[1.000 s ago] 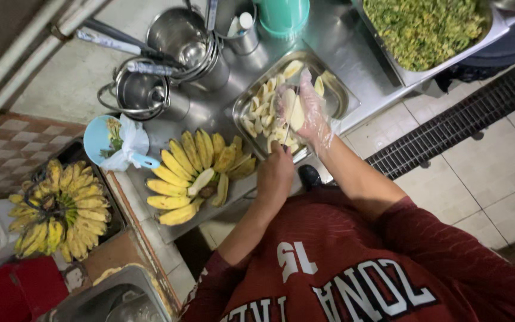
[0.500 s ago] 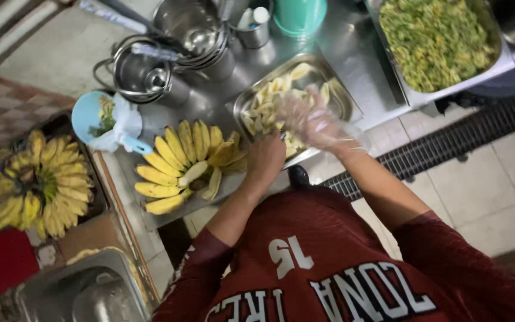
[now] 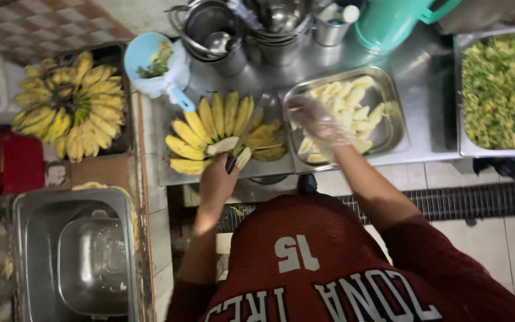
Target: The person peels and slices bananas using a knife, placing the slices into a metal tray. The person also discards banana peels into a green colander.
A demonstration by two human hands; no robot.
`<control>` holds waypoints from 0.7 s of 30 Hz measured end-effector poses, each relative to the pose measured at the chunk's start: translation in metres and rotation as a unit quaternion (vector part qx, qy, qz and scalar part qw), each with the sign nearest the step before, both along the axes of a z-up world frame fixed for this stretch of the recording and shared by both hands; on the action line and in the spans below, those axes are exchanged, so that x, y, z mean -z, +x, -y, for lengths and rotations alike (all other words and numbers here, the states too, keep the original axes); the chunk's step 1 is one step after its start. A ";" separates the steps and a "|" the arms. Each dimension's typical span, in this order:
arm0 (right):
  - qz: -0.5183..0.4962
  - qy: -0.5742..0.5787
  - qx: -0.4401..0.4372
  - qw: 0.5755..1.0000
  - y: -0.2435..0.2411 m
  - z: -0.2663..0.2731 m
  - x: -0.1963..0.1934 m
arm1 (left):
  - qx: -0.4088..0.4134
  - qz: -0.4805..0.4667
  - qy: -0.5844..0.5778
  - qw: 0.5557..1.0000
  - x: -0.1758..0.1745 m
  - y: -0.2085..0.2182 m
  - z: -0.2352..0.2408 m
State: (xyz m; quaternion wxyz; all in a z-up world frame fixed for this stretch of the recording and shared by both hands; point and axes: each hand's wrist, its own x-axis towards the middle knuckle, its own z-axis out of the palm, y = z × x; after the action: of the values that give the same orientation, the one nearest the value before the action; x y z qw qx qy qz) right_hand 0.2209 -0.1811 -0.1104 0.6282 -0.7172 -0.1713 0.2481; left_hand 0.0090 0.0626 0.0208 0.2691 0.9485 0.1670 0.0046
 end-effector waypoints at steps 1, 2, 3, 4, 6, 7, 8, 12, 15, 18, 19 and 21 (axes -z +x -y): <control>-0.079 0.071 -0.010 0.994 -0.001 -0.029 -0.004 | -0.048 -0.032 -0.050 0.997 0.011 -0.005 -0.002; -0.160 0.140 -0.019 0.977 -0.002 -0.056 -0.007 | -0.094 -0.064 -0.101 0.988 0.022 -0.008 -0.001; -0.156 0.116 0.000 0.981 -0.005 -0.079 -0.009 | -0.141 -0.098 -0.156 0.973 0.030 -0.013 0.004; -0.152 0.090 0.017 0.984 -0.005 -0.099 -0.010 | -0.147 -0.048 -0.130 0.979 0.036 -0.018 0.006; -0.102 -0.006 0.017 0.995 0.005 -0.124 -0.015 | -0.158 0.057 -0.075 0.983 0.042 -0.026 0.009; -0.063 -0.060 0.004 0.996 0.005 -0.131 -0.016 | -0.169 0.063 -0.100 0.978 0.043 -0.034 0.007; -0.002 -0.107 -0.011 0.994 0.002 -0.133 -0.016 | -0.180 0.069 -0.125 0.973 0.043 -0.043 0.005; 0.352 -0.180 -0.151 0.906 -0.032 -0.129 -0.012 | -0.265 -0.070 -0.179 0.945 0.059 -0.068 -0.008; 0.461 -0.201 -0.262 0.824 -0.080 -0.135 0.001 | -0.197 0.101 -0.093 0.971 0.081 -0.081 -0.014; 0.464 -0.175 -0.293 0.818 -0.082 -0.154 0.013 | -0.238 0.083 -0.089 0.963 0.084 -0.079 -0.016; 0.450 -0.159 -0.295 0.828 -0.071 -0.156 0.019 | -0.237 0.058 -0.100 0.964 0.081 -0.076 -0.016; 0.379 -0.107 -0.316 0.863 -0.041 -0.160 0.034 | -0.235 0.005 -0.122 0.964 0.069 -0.073 -0.013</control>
State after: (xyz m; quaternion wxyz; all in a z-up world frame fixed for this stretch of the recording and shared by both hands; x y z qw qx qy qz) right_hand 0.1798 -0.0212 -0.1445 0.3217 -0.7263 -0.5861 0.1593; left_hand -0.0640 0.0754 -0.0481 0.3745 0.8427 0.3832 0.0522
